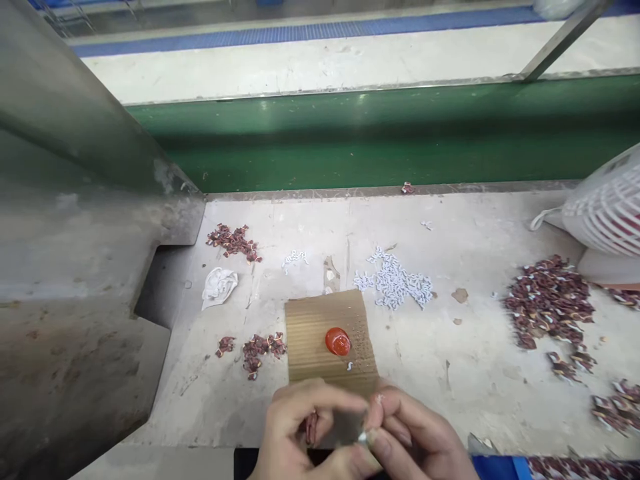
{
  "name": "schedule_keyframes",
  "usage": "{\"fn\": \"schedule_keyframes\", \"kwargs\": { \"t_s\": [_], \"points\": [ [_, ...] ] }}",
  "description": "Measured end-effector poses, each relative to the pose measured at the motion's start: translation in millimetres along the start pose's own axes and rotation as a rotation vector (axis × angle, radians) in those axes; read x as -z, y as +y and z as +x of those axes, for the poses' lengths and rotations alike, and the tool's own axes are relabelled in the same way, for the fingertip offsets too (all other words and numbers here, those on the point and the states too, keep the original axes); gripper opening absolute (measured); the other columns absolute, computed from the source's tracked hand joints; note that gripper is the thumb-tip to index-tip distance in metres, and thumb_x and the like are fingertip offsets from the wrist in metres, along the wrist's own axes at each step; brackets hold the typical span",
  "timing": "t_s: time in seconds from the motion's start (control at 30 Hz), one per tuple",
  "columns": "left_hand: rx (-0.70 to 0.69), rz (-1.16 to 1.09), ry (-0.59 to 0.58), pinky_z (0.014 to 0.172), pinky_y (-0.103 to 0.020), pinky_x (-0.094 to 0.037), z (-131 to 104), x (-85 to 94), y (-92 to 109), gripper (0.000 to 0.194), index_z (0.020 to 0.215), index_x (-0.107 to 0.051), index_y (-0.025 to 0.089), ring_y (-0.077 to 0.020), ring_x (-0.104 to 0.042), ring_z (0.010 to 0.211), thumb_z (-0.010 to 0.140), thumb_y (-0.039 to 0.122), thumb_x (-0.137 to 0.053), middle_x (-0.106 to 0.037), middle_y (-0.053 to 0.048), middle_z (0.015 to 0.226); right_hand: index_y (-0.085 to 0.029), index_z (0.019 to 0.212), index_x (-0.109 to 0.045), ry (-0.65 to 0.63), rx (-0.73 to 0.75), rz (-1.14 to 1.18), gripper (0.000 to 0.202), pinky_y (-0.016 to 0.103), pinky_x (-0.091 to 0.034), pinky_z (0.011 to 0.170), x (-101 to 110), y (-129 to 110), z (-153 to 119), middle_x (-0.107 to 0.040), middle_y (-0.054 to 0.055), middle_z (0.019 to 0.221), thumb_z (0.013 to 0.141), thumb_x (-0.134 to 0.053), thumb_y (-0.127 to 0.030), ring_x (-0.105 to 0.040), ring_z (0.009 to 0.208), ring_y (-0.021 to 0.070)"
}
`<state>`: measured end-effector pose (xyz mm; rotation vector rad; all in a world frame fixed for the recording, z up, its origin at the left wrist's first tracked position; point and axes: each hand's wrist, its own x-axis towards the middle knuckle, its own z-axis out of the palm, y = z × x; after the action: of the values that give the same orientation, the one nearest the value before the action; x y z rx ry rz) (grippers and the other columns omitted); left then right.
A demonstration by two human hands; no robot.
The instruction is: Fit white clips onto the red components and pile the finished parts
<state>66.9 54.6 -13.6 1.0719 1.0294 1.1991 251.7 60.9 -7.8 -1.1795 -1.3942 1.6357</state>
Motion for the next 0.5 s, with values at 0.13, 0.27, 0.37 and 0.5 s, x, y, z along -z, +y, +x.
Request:
{"fn": "schedule_keyframes", "kwargs": {
  "t_s": [0.13,0.27,0.37,0.5],
  "points": [
    [0.212,0.196,0.184,0.069,-0.024,-0.047,-12,27.3,10,0.027,0.108,-0.07,0.029,-0.0154,-0.055,0.075,0.104,0.051,-0.054,-0.059,0.0,0.083,-0.026,0.102,-0.06,0.102,0.199,-0.563,0.012,0.024,-0.046,0.058,22,4,21,-0.056,-0.001,0.081,0.108,-0.05,-0.025,-0.058,0.064,0.0137],
    [0.364,0.384,0.222,0.094,-0.027,-0.054,-17,56.1,16,0.018,0.114,-0.069,0.028,-0.0205,-0.071,0.1,0.102,0.039,-0.061,-0.075,-0.004,0.099,-0.026,0.108,-0.062,0.022,0.274,-0.794,0.011,0.027,-0.043,0.054,35,4,41,-0.06,0.0,0.083,0.106,-0.052,-0.023,-0.059,0.06,0.0149],
    [0.396,0.451,0.212,0.087,-0.026,-0.06,-15,69.8,17,0.006,0.095,-0.077,0.027,-0.0216,-0.079,0.094,0.092,0.029,-0.072,-0.083,-0.003,0.094,-0.025,0.107,-0.063,-0.02,0.31,-0.929,0.012,0.028,-0.04,0.05,35,2,46,-0.059,0.0,0.08,0.107,-0.051,-0.026,-0.06,0.057,0.0167],
    [0.213,0.509,0.244,0.074,-0.018,-0.063,-11,76.2,17,0.015,0.078,-0.086,0.031,-0.0186,-0.082,0.082,0.077,0.017,-0.082,-0.086,0.0,0.087,-0.024,0.106,-0.062,-0.031,0.348,-1.052,0.016,0.029,-0.037,0.045,31,0,46,-0.058,0.0,0.077,0.108,-0.047,-0.029,-0.061,0.053,0.0183]
  ]
}}
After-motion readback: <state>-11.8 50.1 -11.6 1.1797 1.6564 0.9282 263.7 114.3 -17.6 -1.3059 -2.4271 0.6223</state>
